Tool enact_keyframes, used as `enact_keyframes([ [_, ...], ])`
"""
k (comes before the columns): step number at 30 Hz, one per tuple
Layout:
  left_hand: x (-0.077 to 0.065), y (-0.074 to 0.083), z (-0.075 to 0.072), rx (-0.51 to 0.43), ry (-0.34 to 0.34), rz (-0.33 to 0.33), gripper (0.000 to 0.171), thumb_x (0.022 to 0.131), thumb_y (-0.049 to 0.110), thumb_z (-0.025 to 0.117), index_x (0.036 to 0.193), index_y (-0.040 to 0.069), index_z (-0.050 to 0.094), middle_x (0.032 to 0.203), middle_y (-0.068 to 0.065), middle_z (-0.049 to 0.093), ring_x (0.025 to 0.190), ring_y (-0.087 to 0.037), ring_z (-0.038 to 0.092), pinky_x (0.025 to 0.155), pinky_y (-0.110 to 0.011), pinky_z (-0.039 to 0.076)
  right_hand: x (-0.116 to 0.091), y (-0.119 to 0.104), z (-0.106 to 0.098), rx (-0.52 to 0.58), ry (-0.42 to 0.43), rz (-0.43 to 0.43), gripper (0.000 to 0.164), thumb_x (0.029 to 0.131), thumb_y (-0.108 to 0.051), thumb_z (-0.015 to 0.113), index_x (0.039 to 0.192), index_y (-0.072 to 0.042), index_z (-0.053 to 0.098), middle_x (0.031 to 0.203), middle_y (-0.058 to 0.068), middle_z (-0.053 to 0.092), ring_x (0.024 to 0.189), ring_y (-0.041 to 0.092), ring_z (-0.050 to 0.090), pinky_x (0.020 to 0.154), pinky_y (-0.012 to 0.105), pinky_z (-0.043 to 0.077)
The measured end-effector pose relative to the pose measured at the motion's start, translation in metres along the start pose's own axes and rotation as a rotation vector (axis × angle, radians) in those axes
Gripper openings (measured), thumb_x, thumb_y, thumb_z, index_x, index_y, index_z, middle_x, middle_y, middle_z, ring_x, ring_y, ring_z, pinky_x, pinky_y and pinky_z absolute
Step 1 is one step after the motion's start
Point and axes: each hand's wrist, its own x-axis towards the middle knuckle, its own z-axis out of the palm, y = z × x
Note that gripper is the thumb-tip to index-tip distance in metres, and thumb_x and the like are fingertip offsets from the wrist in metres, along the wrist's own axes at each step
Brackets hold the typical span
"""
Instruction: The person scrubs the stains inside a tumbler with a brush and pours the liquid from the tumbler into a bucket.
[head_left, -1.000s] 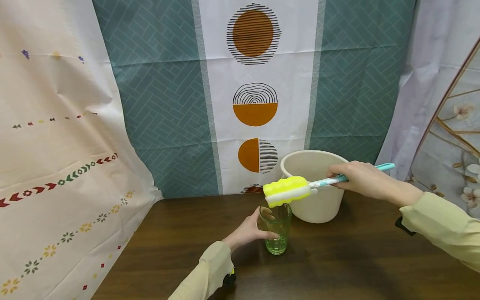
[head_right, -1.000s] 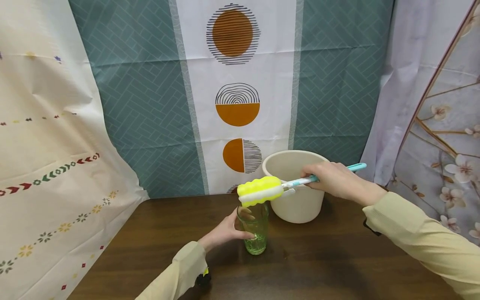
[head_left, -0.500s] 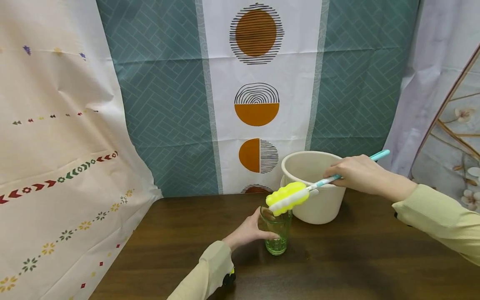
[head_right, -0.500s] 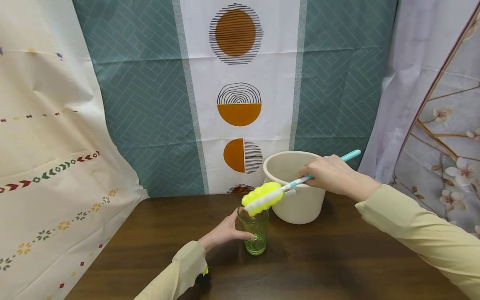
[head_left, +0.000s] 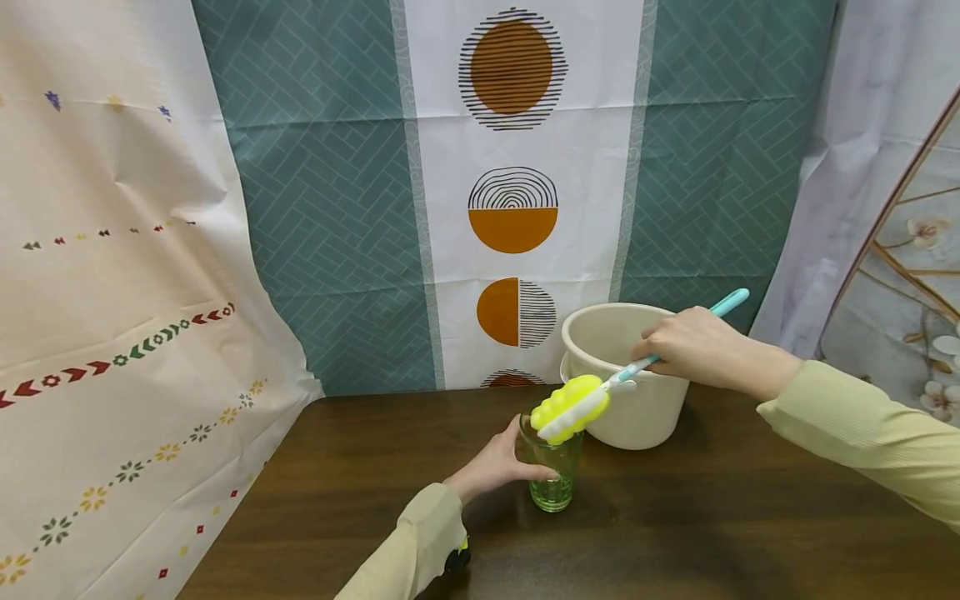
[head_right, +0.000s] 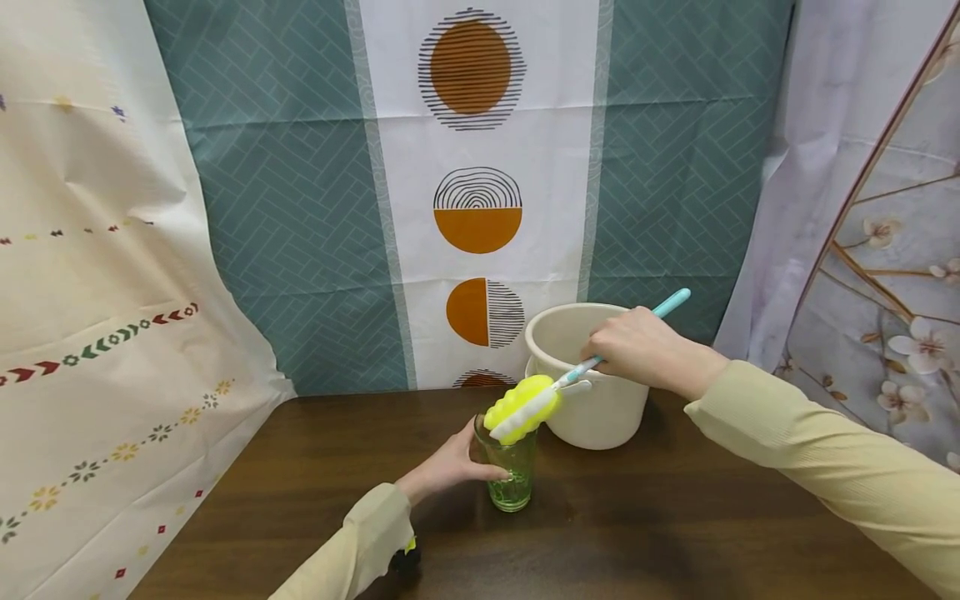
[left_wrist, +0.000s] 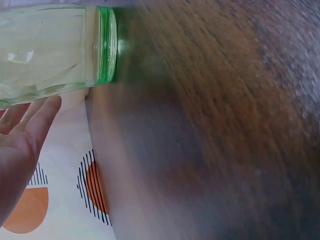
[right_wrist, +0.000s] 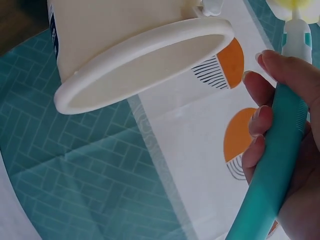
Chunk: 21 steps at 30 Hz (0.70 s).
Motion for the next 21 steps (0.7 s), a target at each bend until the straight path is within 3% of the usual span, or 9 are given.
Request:
enact_keyframes([
  [11,0.000,0.001,-0.001,0.007,0.005,-0.012,0.083,0.068,0.036,0.078,0.133,0.015,0.031,0.124,0.005,0.045,0.114,-0.014,0.040,0.093,-0.043,0.031,0.012,-0.003,-0.002,-0.052,0.008,-0.069,0.027,0.064,-0.008,0.077,0.062,-0.025,0.056,0.055,-0.012,0.030,0.046,0.008,0.031,0.038,0.026,0.027],
  [21,0.000,0.002,-0.001,0.017,0.000,-0.040,0.083,0.068,0.038,0.078,0.132,0.013,0.032,0.122,0.004,0.045,0.114,-0.015,0.040,0.092,-0.044,0.031,0.022,-0.007,0.002,-0.055,-0.031,-0.125,0.025,0.063,-0.003,0.074,0.065,-0.022,0.058,0.056,-0.010,0.032,0.054,0.011,0.036,0.047,0.026,0.031],
])
